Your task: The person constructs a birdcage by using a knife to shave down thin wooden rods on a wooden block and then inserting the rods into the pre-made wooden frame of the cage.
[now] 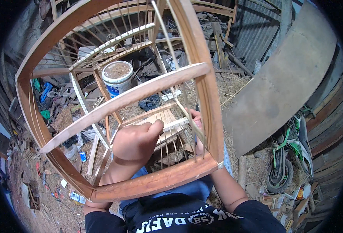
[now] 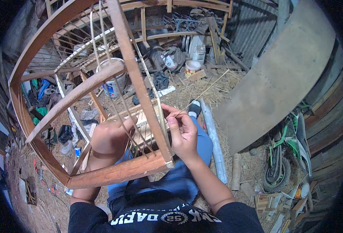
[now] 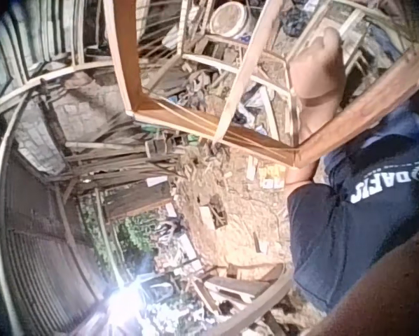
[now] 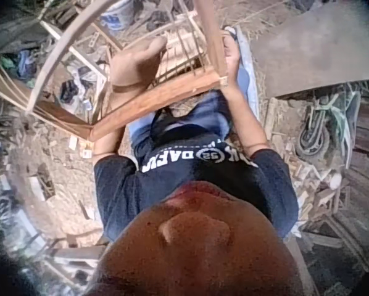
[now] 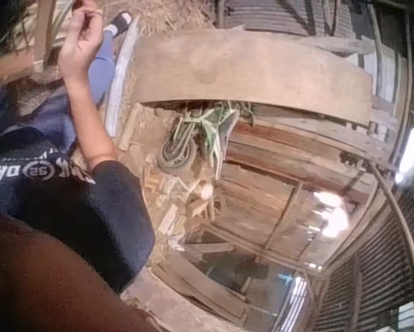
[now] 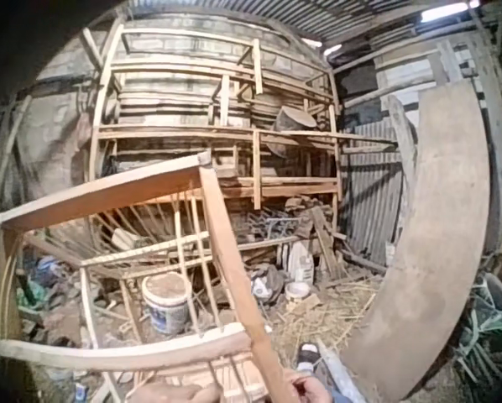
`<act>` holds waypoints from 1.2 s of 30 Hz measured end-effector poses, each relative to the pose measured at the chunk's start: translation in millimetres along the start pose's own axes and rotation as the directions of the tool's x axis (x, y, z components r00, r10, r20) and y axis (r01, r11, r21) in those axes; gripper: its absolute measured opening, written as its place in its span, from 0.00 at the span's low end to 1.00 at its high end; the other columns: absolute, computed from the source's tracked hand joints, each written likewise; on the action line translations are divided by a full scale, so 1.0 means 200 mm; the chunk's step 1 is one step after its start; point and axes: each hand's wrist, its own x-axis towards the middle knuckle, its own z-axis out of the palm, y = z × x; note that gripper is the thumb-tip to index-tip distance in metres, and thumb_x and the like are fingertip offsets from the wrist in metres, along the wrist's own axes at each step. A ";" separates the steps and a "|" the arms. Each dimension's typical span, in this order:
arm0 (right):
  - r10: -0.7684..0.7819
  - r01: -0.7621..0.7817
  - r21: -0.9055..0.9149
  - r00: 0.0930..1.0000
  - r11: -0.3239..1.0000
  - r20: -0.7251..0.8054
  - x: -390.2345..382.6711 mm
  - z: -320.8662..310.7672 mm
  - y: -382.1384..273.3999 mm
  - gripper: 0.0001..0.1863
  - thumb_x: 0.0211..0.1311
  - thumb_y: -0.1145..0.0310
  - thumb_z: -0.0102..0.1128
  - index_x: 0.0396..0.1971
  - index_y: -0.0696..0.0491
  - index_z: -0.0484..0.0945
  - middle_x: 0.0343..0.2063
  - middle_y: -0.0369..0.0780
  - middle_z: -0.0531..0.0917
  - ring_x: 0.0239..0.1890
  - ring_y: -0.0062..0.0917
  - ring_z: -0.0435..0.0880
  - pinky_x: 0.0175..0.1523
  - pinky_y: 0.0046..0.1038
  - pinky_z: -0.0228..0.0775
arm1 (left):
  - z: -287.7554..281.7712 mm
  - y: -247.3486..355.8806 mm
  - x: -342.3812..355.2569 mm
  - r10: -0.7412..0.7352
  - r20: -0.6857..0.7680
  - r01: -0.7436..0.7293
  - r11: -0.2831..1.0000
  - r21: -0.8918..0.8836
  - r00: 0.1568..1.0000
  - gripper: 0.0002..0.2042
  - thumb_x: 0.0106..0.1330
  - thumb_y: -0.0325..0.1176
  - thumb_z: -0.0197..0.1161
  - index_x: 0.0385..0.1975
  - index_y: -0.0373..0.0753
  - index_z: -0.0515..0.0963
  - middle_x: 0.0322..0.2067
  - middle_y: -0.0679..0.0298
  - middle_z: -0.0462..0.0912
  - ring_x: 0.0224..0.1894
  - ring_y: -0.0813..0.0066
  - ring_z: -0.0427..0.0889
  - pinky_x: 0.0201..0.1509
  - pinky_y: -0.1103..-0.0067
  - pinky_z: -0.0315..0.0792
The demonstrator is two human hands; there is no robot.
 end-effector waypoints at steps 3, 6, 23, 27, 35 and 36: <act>-0.064 0.067 0.066 0.997 0.996 -0.046 0.01 0.01 0.02 0.05 0.76 0.74 0.52 0.41 0.60 0.74 0.57 0.53 0.80 0.59 0.31 0.80 0.67 0.33 0.69 | 0.01 0.00 -0.01 -0.023 0.057 0.017 0.995 0.100 0.998 0.04 0.59 0.31 0.63 0.28 0.45 0.74 0.17 0.64 0.77 0.21 0.61 0.83 0.22 0.68 0.75; -0.064 0.068 0.118 0.997 0.991 -0.039 0.00 0.02 0.03 0.05 0.76 0.74 0.52 0.42 0.60 0.74 0.57 0.53 0.80 0.59 0.31 0.80 0.67 0.33 0.69 | 0.01 0.00 -0.02 -0.049 0.093 0.039 0.994 0.100 0.994 0.04 0.60 0.31 0.63 0.28 0.45 0.74 0.18 0.64 0.78 0.22 0.61 0.84 0.23 0.68 0.75; 0.114 -0.101 0.193 0.992 0.976 -0.057 -0.02 0.04 -0.10 0.05 0.77 0.74 0.51 0.43 0.60 0.73 0.59 0.53 0.79 0.60 0.32 0.80 0.68 0.35 0.69 | 0.02 -0.03 -0.04 -0.121 0.068 0.131 0.976 -0.175 0.990 0.02 0.64 0.31 0.62 0.34 0.46 0.76 0.21 0.57 0.78 0.26 0.53 0.83 0.25 0.63 0.74; 0.013 -0.010 0.094 0.999 0.996 -0.031 -0.03 0.06 -0.17 0.05 0.77 0.75 0.51 0.43 0.61 0.73 0.59 0.53 0.79 0.61 0.32 0.79 0.69 0.35 0.68 | 0.02 -0.06 -0.05 -0.033 0.037 0.038 0.988 -0.152 0.999 0.04 0.64 0.32 0.62 0.37 0.46 0.78 0.21 0.59 0.80 0.25 0.54 0.84 0.25 0.63 0.75; -0.045 0.045 -0.011 0.999 0.999 -0.029 -0.05 0.04 -0.13 0.05 0.77 0.75 0.50 0.43 0.61 0.73 0.59 0.53 0.79 0.61 0.32 0.79 0.69 0.34 0.68 | 0.03 -0.08 -0.03 -0.004 0.079 0.010 0.997 -0.082 0.997 0.07 0.64 0.38 0.62 0.38 0.48 0.77 0.19 0.62 0.80 0.22 0.58 0.84 0.21 0.66 0.75; -0.049 0.048 -0.026 0.998 0.998 -0.026 -0.05 0.04 -0.13 0.05 0.77 0.75 0.50 0.43 0.61 0.73 0.59 0.53 0.79 0.61 0.32 0.79 0.69 0.34 0.68 | 0.04 -0.09 -0.04 -0.004 0.080 0.010 0.997 -0.081 0.997 0.07 0.64 0.38 0.62 0.38 0.48 0.77 0.19 0.62 0.80 0.22 0.58 0.84 0.21 0.66 0.75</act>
